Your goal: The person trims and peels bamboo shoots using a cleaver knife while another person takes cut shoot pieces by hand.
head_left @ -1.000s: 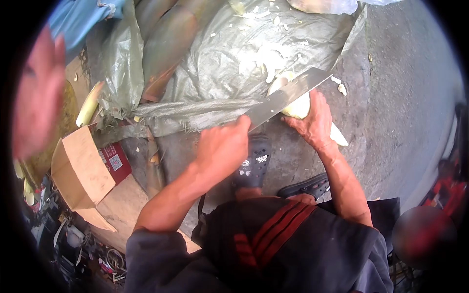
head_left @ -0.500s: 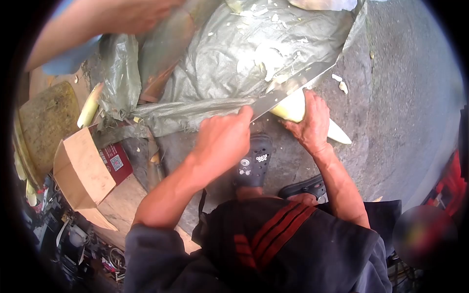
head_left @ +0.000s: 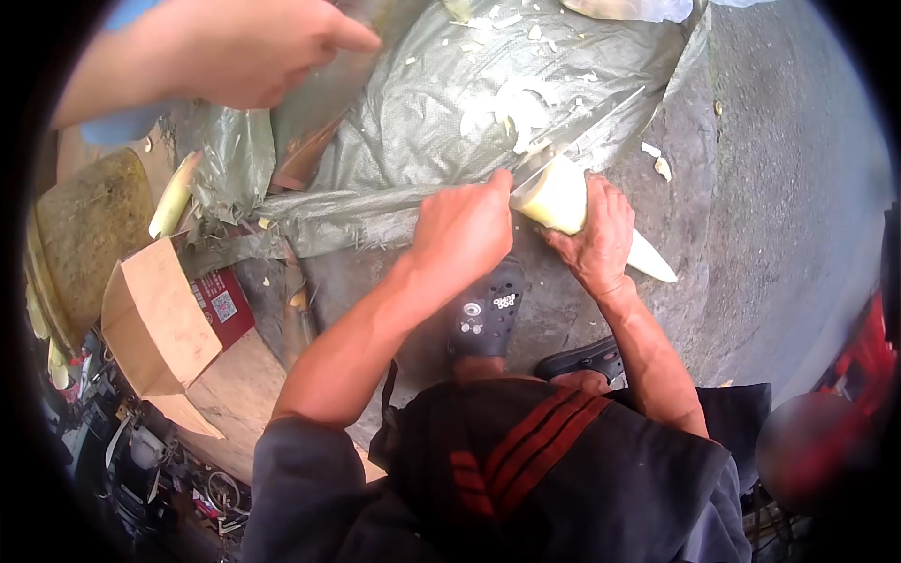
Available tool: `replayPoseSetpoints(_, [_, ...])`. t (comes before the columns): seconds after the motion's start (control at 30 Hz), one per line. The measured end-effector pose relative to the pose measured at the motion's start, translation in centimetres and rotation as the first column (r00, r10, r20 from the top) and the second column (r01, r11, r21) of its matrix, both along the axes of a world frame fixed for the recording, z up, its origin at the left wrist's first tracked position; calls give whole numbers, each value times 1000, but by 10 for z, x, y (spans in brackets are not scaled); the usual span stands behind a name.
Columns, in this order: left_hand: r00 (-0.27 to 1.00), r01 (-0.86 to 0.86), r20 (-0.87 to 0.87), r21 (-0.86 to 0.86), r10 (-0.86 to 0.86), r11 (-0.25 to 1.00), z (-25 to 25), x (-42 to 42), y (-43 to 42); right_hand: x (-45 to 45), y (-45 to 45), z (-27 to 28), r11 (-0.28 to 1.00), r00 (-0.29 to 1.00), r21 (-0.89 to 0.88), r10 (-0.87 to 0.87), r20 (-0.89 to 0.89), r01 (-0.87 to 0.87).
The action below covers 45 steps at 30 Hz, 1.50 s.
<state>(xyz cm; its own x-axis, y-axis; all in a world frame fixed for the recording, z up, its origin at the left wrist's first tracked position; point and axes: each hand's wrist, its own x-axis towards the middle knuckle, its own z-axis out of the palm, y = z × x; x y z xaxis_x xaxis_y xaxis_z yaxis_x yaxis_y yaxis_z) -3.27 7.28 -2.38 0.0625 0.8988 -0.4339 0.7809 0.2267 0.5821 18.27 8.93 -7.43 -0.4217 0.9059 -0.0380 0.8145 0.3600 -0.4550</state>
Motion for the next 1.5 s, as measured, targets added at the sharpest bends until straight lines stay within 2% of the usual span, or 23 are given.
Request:
replayPoseSetpoints(0.27, [999, -12, -42, -44, 10, 999, -30, 8, 14, 1, -6, 1, 1000, 1000, 7, 15, 4, -15])
replayPoseSetpoints(0.4, [999, -49, 6, 51, 48, 998, -19, -1, 1, 8, 1, 8, 998, 998, -28, 62, -12, -62])
replayPoseSetpoints(0.5, [1000, -15, 22, 92, 13, 996, 20, -17, -21, 16, 3, 11, 990, 996, -111, 85, -26, -88])
replayPoseSetpoints(0.63, [992, 115, -61, 111, -109, 987, 43, -31, -48, 14, 6, 4, 991, 996, -95, 87, -29, -89])
replayPoseSetpoints(1.1, [984, 146, -103, -11, -147, 989, 44, -32, -50, 13, -2, 1, 992, 995, -80, 99, -22, -100])
replayPoseSetpoints(1.23, [986, 149, -77, 21, -147, 989, 45, -27, -39, 11, -4, 3, 995, 995, -25, 92, -39, -93])
replayPoseSetpoints(1.4, [994, 81, -80, 15, -79, 997, 20, -14, -42, 10, -6, 2, 996, 994, -10, 85, -66, -86])
replayPoseSetpoints(1.5, [997, 56, -48, 67, -53, 996, 10, -6, -35, 10, -5, 3, 996, 994, -7, 94, -64, -94])
